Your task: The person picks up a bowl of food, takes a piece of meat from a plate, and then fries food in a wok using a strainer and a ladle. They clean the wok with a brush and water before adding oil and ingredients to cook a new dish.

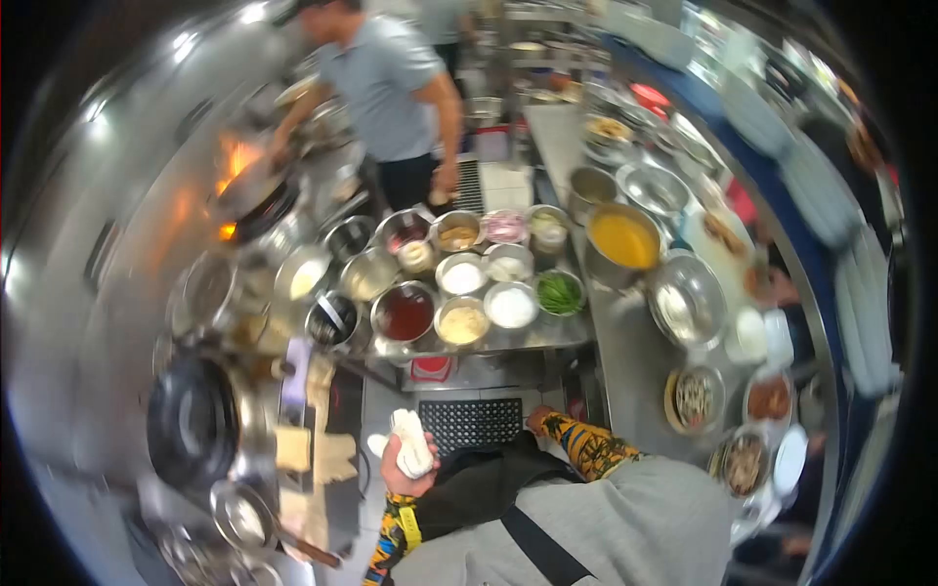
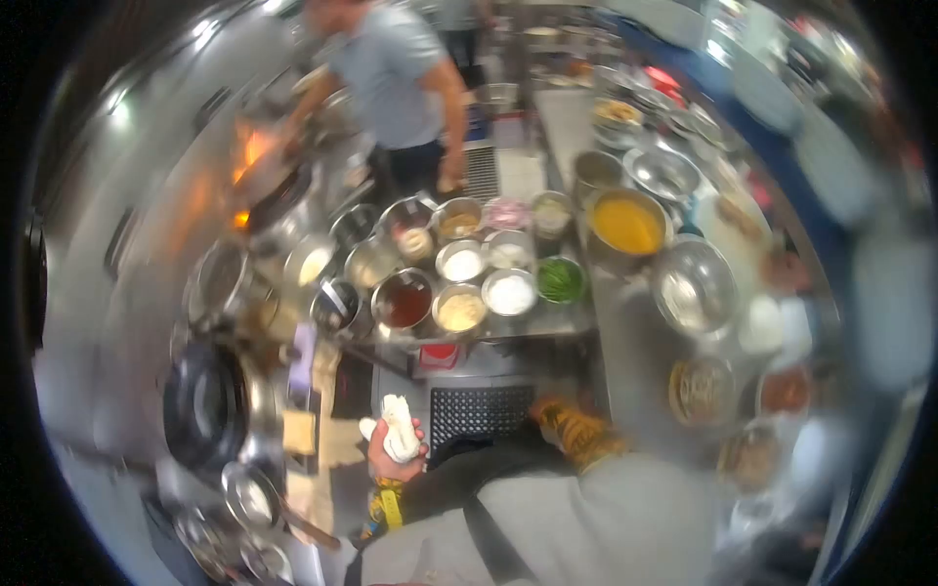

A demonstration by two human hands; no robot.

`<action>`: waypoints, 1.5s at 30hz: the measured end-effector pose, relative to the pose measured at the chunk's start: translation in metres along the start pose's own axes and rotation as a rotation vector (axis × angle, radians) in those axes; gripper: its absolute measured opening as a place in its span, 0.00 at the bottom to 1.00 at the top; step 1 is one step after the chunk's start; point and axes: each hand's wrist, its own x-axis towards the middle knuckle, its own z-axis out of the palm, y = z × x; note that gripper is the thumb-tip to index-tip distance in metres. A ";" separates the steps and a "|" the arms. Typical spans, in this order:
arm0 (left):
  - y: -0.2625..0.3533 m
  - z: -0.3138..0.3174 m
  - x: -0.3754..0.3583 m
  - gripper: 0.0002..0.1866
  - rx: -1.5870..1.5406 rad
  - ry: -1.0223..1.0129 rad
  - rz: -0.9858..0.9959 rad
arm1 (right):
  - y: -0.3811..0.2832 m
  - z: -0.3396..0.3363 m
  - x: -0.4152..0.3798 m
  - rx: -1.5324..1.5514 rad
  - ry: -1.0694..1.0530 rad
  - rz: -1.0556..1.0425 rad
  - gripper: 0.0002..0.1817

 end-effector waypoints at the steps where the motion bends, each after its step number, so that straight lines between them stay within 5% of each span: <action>1: 0.004 -0.011 -0.002 0.27 -0.057 -0.038 0.000 | 0.000 -0.001 0.007 0.104 0.017 -0.005 0.12; 3: 0.016 -0.022 -0.009 0.27 -0.094 -0.035 0.046 | -0.005 -0.007 0.026 0.294 0.018 -0.060 0.09; 4: 0.022 -0.026 -0.015 0.26 -0.093 -0.025 0.075 | -0.006 -0.006 0.035 0.228 0.197 -0.261 0.08; 7: 0.040 -0.029 -0.024 0.24 -0.050 -0.021 0.182 | -0.026 -0.068 0.029 1.294 -0.132 0.327 0.09; 9: 0.061 -0.032 -0.036 0.24 -0.049 -0.019 0.276 | 0.017 0.038 0.148 0.655 0.070 -0.263 0.10; 11: 0.087 -0.042 -0.042 0.24 -0.065 -0.013 0.329 | -0.002 -0.031 0.126 0.699 -0.159 -0.015 0.09; 13: 0.117 -0.060 -0.050 0.26 -0.108 0.026 0.389 | -0.021 -0.091 0.132 0.150 -0.172 -0.298 0.12; 16: 0.154 -0.067 -0.069 0.25 -0.148 0.137 0.463 | -0.063 -0.158 0.156 -0.474 -0.247 -0.388 0.20; 24: 0.250 -0.122 -0.105 0.25 -0.290 0.322 0.865 | -0.205 -0.295 0.232 -0.034 0.168 -0.316 0.25; 28: 0.274 -0.135 -0.138 0.26 -0.164 0.612 1.038 | -0.267 -0.334 0.254 -0.075 0.480 -0.273 0.30; 30: 0.272 -0.136 -0.157 0.26 -0.141 0.731 1.121 | -0.290 -0.353 0.285 -0.461 0.197 -0.441 0.15; 34: 0.257 -0.118 -0.181 0.25 -0.200 0.911 1.305 | -0.305 -0.359 0.329 -0.728 -0.136 -0.618 0.13; 41: 0.215 -0.121 -0.180 0.26 -0.342 1.171 1.269 | -0.308 -0.354 0.356 -0.782 -0.323 -0.674 0.14; 45: 0.204 -0.130 -0.195 0.27 -0.304 1.059 1.298 | -0.324 -0.363 0.350 -0.757 -0.289 -0.738 0.15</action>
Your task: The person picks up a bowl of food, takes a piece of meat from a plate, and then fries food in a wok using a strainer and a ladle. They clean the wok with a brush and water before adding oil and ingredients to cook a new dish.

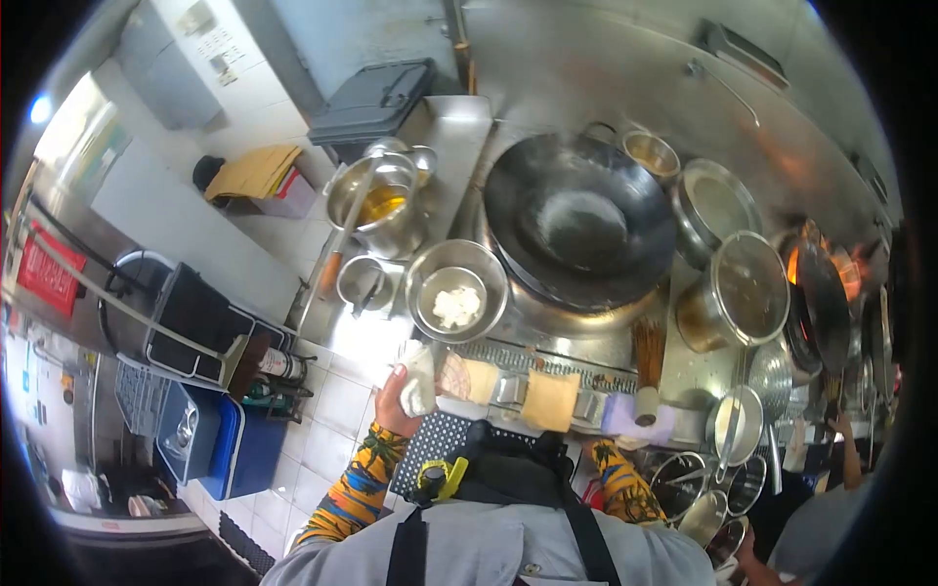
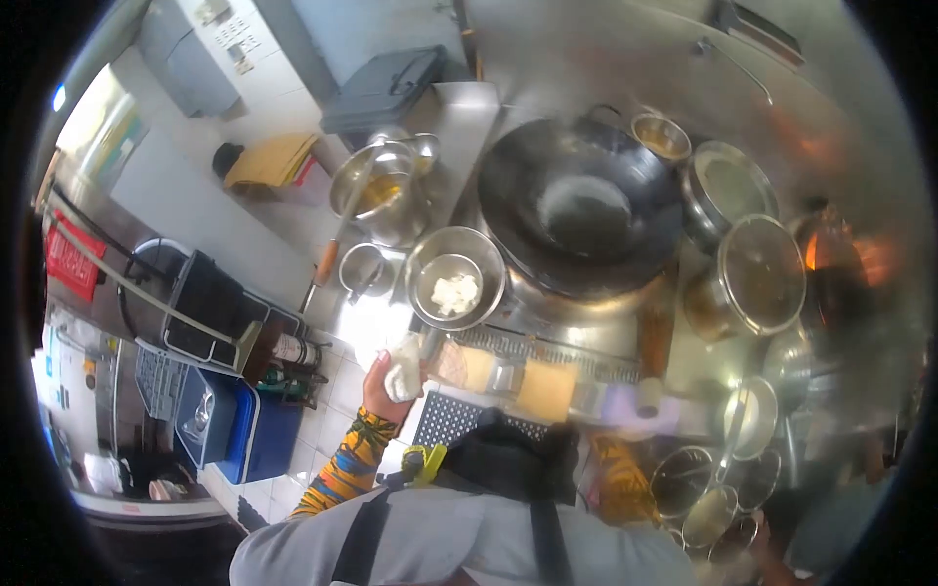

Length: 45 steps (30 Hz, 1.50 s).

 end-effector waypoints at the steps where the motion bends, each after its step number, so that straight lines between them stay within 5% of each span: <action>1: 0.003 -0.008 0.000 0.28 -0.026 0.018 0.031 | -0.006 -0.005 0.001 0.005 0.023 -0.017 0.15; 9: 0.042 -0.086 -0.029 0.30 -0.131 0.174 0.084 | -0.061 -0.047 -0.005 -0.084 -0.028 -0.223 0.17; 13: 0.049 -0.135 -0.048 0.35 -0.132 0.220 0.232 | -0.159 -0.105 -0.061 -0.504 -0.329 -0.503 0.17; 15: 0.049 -0.153 -0.057 0.35 -0.185 0.219 0.267 | -0.236 -0.164 -0.098 -0.681 -0.191 -0.717 0.18; 17: 0.045 -0.160 -0.059 0.32 -0.252 0.199 0.285 | -0.319 -0.249 -0.141 0.367 0.320 -0.960 0.16; 18: 0.045 -0.159 -0.060 0.32 -0.248 0.205 0.283 | -0.359 -0.286 -0.125 0.695 0.223 -1.005 0.20; 20: 0.049 -0.152 -0.054 0.32 -0.234 0.181 0.279 | -0.450 -0.345 -0.141 1.447 0.282 -0.759 0.43; 22: 0.059 -0.131 -0.050 0.29 -0.129 0.183 0.217 | -0.490 -0.389 -0.126 1.683 -0.180 -0.773 0.51; 23: 0.059 -0.125 -0.044 0.29 -0.100 0.153 0.164 | -0.518 -0.400 -0.109 1.900 -0.366 -0.759 0.44; 25: 0.048 -0.109 -0.028 0.27 -0.013 0.118 0.096 | -0.530 -0.415 -0.114 1.859 0.038 -0.745 0.22; 26: 0.044 -0.098 -0.023 0.25 0.039 0.110 0.067 | -0.513 -0.422 -0.147 1.767 0.270 -0.742 0.13; 29: -0.006 -0.093 0.027 0.26 0.108 -0.011 0.068 | -0.456 -0.427 -0.179 2.002 0.052 -0.903 0.08; 36: -0.019 0.099 0.063 0.23 0.243 -0.266 -0.142 | -0.294 -0.297 -0.282 1.752 0.225 -1.218 0.32; 38: -0.018 0.150 0.072 0.22 0.225 -0.248 -0.208 | -0.246 -0.276 -0.308 1.844 0.363 -0.995 0.37; 41: -0.050 0.190 0.117 0.21 0.146 -0.087 -0.320 | -0.179 -0.241 -0.324 1.502 0.855 -0.755 0.39; 45: -0.077 0.198 0.155 0.19 0.070 -0.107 -0.481 | -0.121 -0.180 -0.333 1.399 1.066 -0.566 0.37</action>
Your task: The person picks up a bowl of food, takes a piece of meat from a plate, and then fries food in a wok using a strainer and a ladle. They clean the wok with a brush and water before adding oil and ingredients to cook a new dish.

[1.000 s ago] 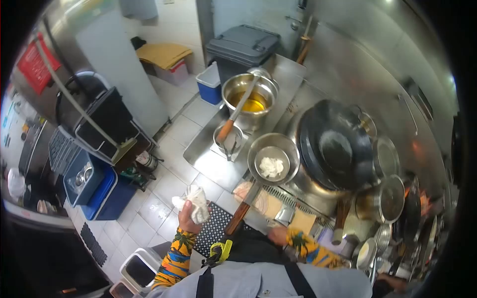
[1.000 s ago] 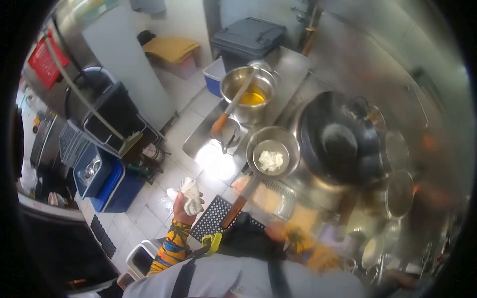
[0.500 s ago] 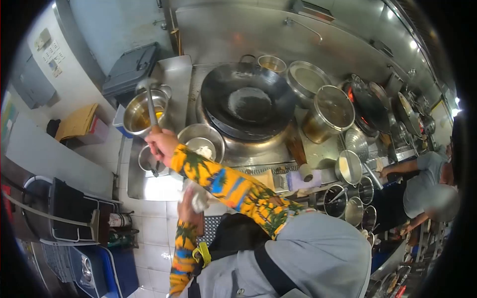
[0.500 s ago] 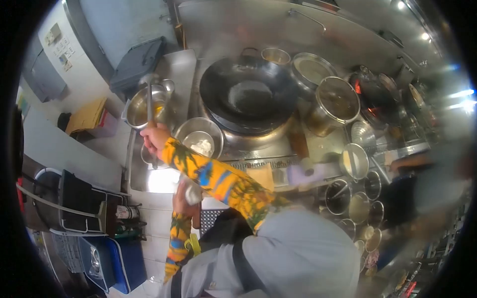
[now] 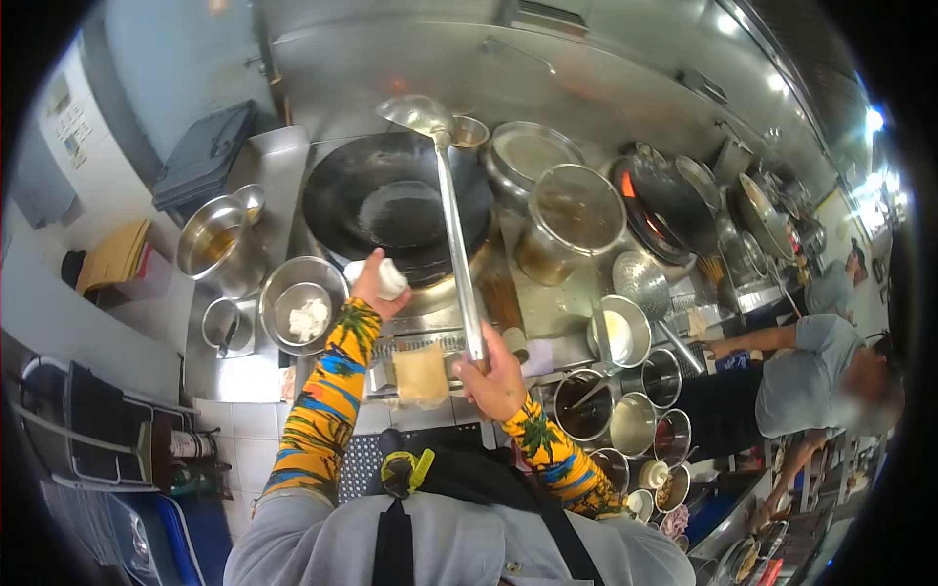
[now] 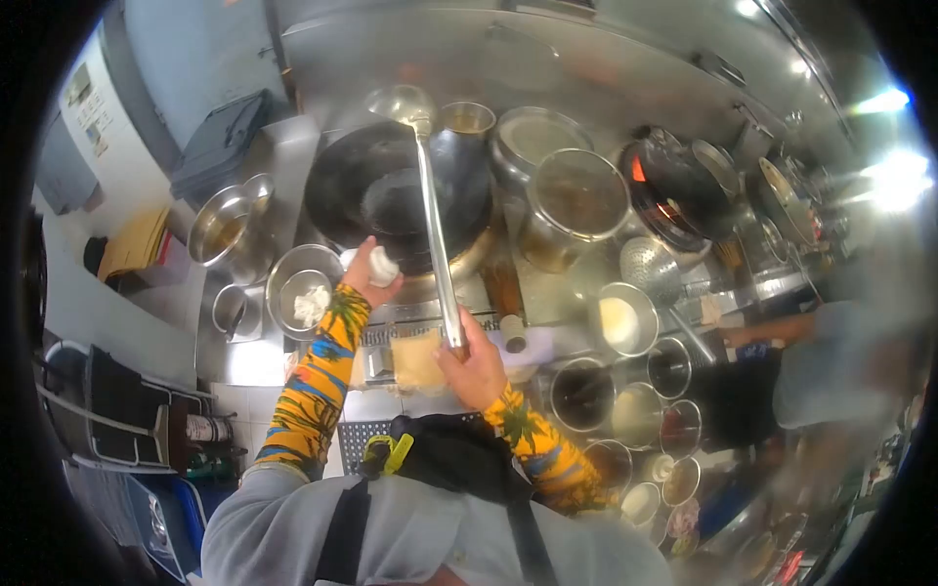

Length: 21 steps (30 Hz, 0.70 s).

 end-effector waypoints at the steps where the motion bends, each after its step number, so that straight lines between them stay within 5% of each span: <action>1: 0.002 0.002 0.005 0.20 -0.019 -0.014 -0.079 | 0.005 -0.011 -0.008 0.069 0.006 0.015 0.37; 4: 0.004 0.015 0.011 0.19 -0.085 0.103 -0.204 | 0.030 -0.033 -0.026 0.253 -0.010 -0.013 0.38; 7: -0.008 -0.005 0.054 0.14 -0.025 0.058 -0.153 | 0.020 -0.034 -0.031 -0.051 0.072 -0.045 0.37; 10: -0.017 -0.012 0.064 0.09 -0.016 0.058 -0.071 | 0.013 -0.025 -0.039 -0.006 0.086 0.067 0.38; 21: -0.016 -0.044 -0.013 0.07 -0.079 -0.109 -0.182 | -0.015 0.003 -0.025 0.100 0.132 0.031 0.39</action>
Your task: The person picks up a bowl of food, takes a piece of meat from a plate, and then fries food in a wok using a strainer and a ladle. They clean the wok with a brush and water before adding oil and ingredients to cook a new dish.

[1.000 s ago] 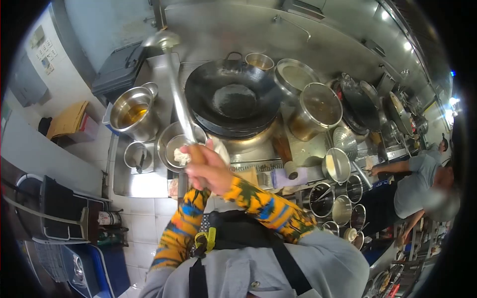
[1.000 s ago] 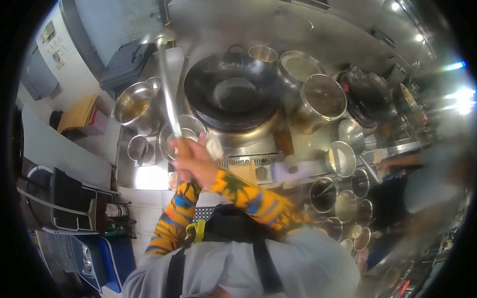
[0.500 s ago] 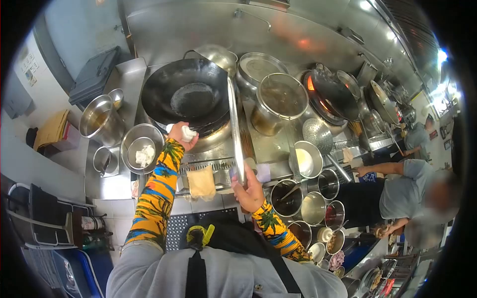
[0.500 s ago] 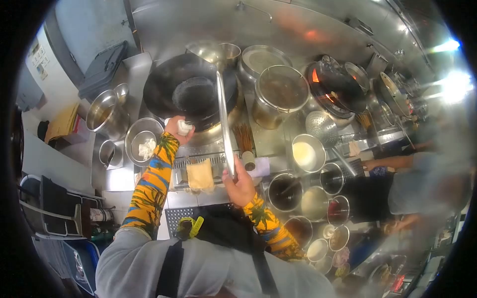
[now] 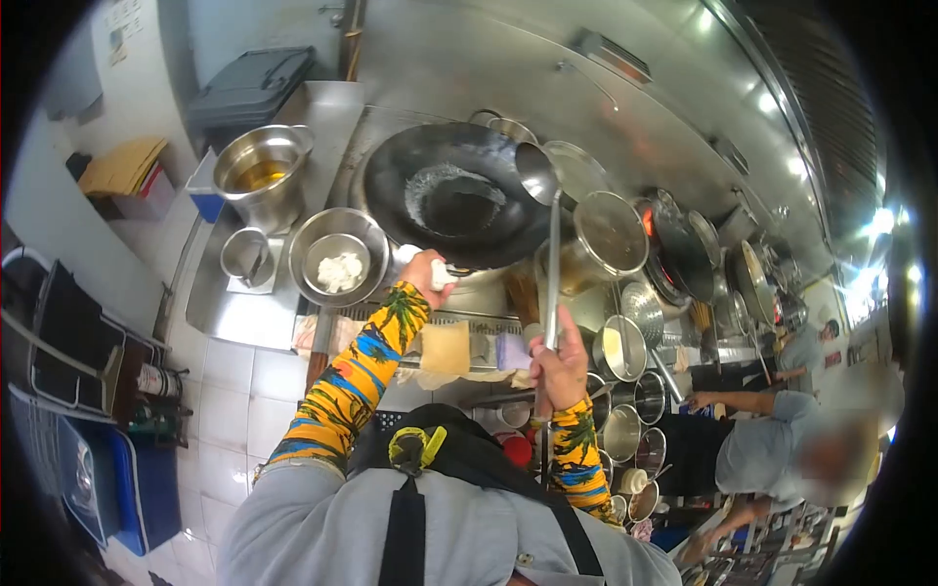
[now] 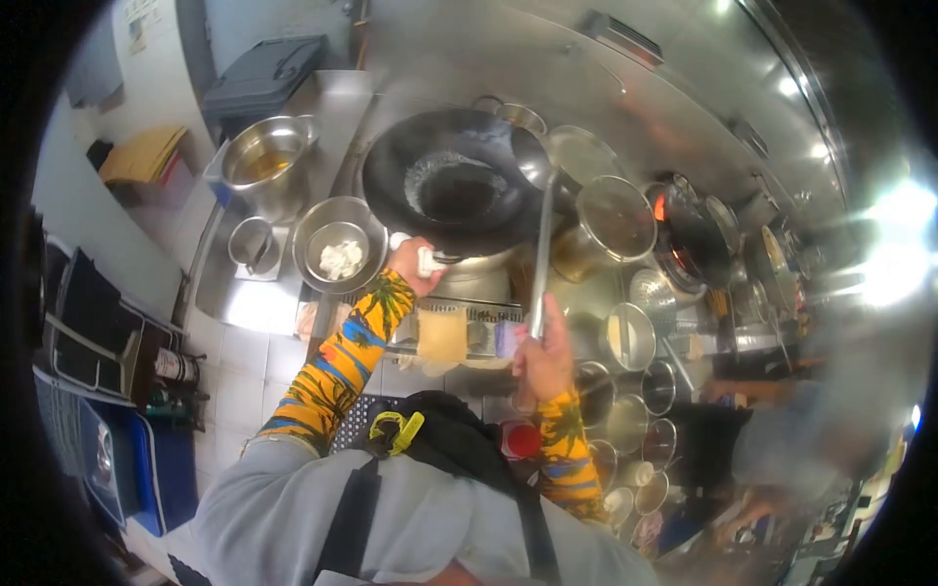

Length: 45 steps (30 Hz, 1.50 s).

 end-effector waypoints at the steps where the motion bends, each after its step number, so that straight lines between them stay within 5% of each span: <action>1: -0.001 -0.003 -0.006 0.07 -0.010 0.007 -0.001 | -0.004 0.004 0.000 0.020 0.009 0.009 0.39; 13: -0.018 -0.064 -0.097 0.09 -0.038 -0.151 -0.078 | -0.010 0.042 -0.010 0.050 0.035 0.058 0.39; 30: -0.042 -0.144 -0.109 0.11 -0.022 -0.364 -0.088 | -0.007 0.103 -0.035 -0.068 0.090 0.016 0.38; 45: -0.043 -0.144 -0.116 0.10 -0.149 -0.403 -0.107 | -0.010 0.130 -0.033 -0.050 0.098 -0.010 0.36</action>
